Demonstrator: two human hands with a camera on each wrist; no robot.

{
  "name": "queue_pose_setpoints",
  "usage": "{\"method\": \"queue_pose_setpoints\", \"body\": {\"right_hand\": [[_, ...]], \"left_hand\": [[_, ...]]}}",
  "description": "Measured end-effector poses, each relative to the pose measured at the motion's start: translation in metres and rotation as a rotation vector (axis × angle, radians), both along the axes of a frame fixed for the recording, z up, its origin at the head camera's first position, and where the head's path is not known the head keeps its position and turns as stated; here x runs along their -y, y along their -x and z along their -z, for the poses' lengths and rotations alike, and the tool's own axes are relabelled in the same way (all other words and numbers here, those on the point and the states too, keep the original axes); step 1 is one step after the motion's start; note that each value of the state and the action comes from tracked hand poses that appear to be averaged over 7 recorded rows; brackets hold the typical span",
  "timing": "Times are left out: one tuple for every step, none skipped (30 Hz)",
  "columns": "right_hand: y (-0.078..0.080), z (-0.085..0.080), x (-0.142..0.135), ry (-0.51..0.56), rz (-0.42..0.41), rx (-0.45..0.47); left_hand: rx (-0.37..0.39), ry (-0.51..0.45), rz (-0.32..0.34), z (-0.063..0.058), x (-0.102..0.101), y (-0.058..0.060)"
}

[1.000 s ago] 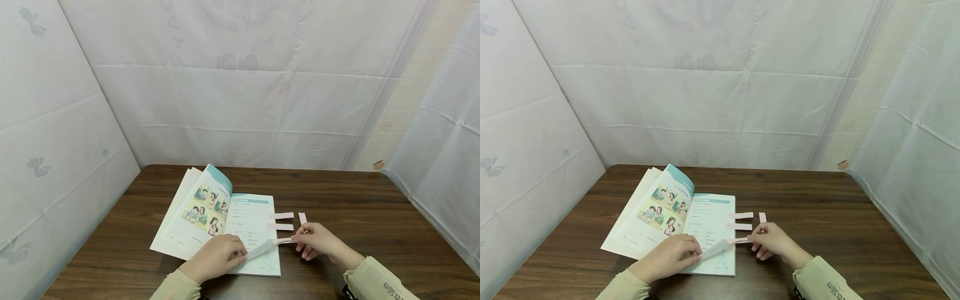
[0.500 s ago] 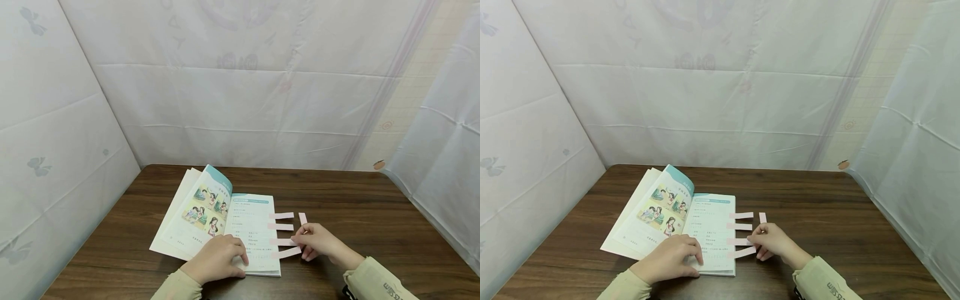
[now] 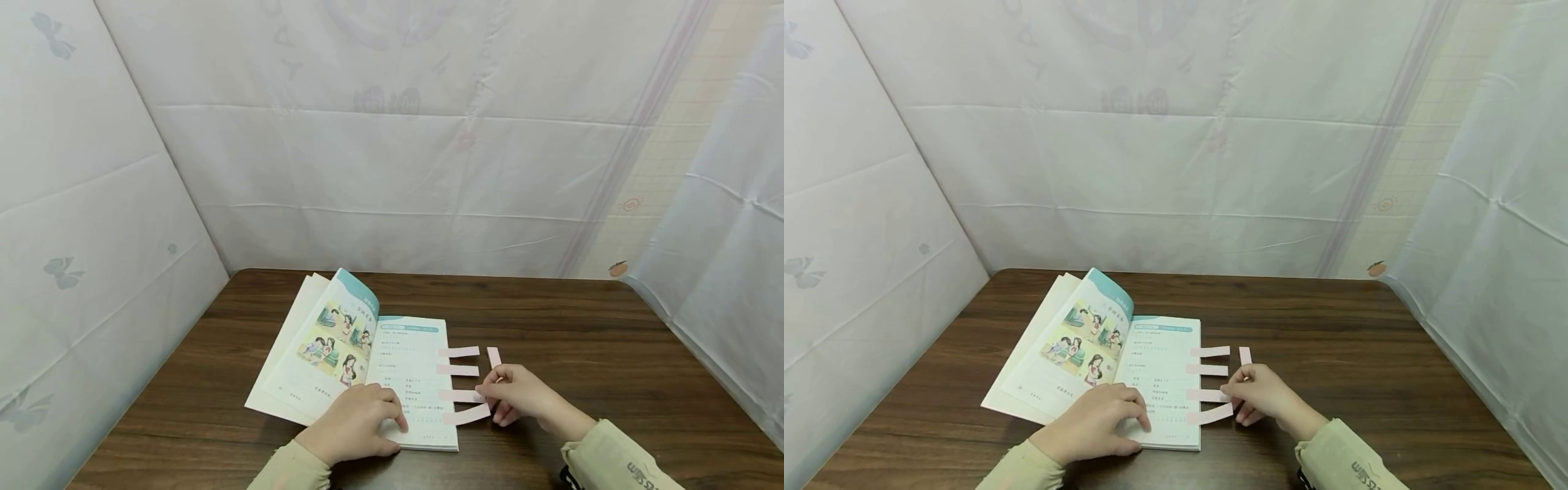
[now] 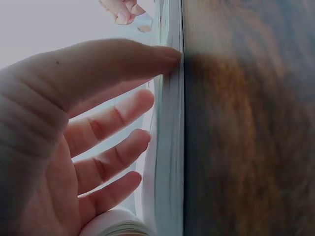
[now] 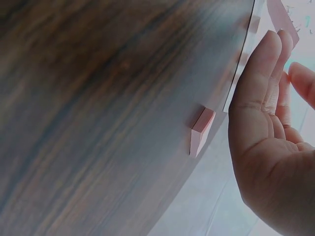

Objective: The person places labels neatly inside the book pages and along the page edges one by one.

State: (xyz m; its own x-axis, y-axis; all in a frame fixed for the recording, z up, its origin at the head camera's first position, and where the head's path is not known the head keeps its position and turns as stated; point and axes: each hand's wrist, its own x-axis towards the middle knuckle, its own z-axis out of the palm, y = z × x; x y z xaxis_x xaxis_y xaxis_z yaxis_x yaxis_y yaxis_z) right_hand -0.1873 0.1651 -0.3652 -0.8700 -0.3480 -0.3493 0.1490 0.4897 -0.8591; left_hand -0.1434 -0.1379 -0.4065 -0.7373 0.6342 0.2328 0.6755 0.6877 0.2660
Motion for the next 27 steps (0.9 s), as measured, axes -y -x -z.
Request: {"method": "queue_pose_setpoints", "body": {"right_hand": [[0.0, 0.0, 0.0, 0.001, 0.001, 0.001], [0.0, -0.001, -0.001, 0.001, 0.002, 0.001], [0.0, -0.001, -0.001, 0.002, 0.004, 0.002], [0.0, -0.001, -0.001, 0.003, 0.004, 0.001], [-0.001, -0.001, -0.002, 0.003, 0.006, 0.001], [-0.001, -0.002, -0.002, 0.002, 0.009, 0.003], [-0.001, -0.002, -0.003, 0.002, 0.009, 0.003], [0.0, -0.002, -0.004, 0.002, 0.008, 0.005], [0.0, -0.002, -0.004, 0.002, 0.007, 0.006], [0.0, -0.002, -0.005, 0.003, 0.006, 0.007], [0.0, -0.002, -0.005, 0.003, 0.007, 0.01], [0.001, -0.002, -0.006, 0.003, 0.007, 0.012], [0.001, -0.002, -0.006, 0.004, 0.006, 0.013], [0.001, -0.002, -0.007, 0.005, 0.006, 0.015], [0.002, -0.003, -0.007, 0.005, 0.007, 0.015], [0.002, -0.003, -0.007, 0.006, 0.008, 0.016], [0.002, -0.003, -0.007, 0.007, 0.009, 0.017], [0.003, -0.003, -0.007, 0.008, 0.009, 0.018], [0.003, -0.004, -0.008, 0.01, 0.009, 0.019], [0.003, -0.004, -0.008, 0.01, 0.01, 0.019], [0.004, -0.004, -0.008, 0.011, 0.011, 0.019], [0.004, -0.004, -0.008, 0.012, 0.013, 0.021], [0.004, -0.004, -0.008, 0.014, 0.014, 0.021], [0.004, -0.003, -0.008, 0.015, 0.015, 0.021], [0.004, -0.003, -0.008, 0.015, 0.017, 0.021], [0.005, -0.003, -0.008, 0.016, 0.019, 0.02], [0.005, -0.003, -0.008, 0.018, 0.021, 0.02]], "left_hand": [[0.003, -0.003, 0.002, 0.0, 0.0, 0.0], [0.008, -0.006, 0.003, 0.0, 0.0, 0.0], [0.013, -0.012, 0.006, -0.001, 0.0, 0.0], [0.023, -0.02, 0.01, -0.001, 0.0, 0.0], [0.036, -0.03, 0.014, -0.002, 0.001, 0.001], [0.05, -0.04, 0.017, -0.002, 0.001, 0.001], [0.063, -0.051, 0.022, -0.002, 0.002, 0.001], [0.079, -0.062, 0.023, -0.003, 0.002, 0.002], [0.093, -0.072, 0.025, -0.003, 0.002, 0.002], [0.107, -0.079, 0.025, -0.004, 0.002, 0.002], [0.119, -0.085, 0.024, -0.004, 0.003, 0.002], [0.129, -0.088, 0.023, -0.005, 0.003, 0.002], [0.137, -0.089, 0.02, -0.006, 0.003, 0.002], [0.146, -0.094, 0.02, -0.007, 0.003, 0.002], [0.156, -0.095, 0.016, -0.008, 0.003, 0.002], [0.163, -0.097, 0.017, -0.009, 0.003, 0.002], [0.173, -0.096, 0.017, -0.01, 0.003, 0.002], [0.181, -0.095, 0.019, -0.011, 0.003, 0.002], [0.187, -0.095, 0.024, -0.012, 0.004, 0.002], [0.189, -0.098, 0.034, -0.012, 0.004, 0.002], [0.185, -0.095, 0.04, -0.013, 0.003, 0.002], [0.172, -0.095, 0.052, -0.013, 0.003, 0.002], [0.16, -0.092, 0.061, -0.014, 0.003, 0.002], [0.139, -0.093, 0.076, -0.014, 0.002, 0.003], [0.113, -0.094, 0.092, -0.014, 0.002, 0.003], [0.087, -0.091, 0.107, -0.014, 0.002, 0.003], [0.065, -0.088, 0.117, -0.015, 0.001, 0.003]]}}
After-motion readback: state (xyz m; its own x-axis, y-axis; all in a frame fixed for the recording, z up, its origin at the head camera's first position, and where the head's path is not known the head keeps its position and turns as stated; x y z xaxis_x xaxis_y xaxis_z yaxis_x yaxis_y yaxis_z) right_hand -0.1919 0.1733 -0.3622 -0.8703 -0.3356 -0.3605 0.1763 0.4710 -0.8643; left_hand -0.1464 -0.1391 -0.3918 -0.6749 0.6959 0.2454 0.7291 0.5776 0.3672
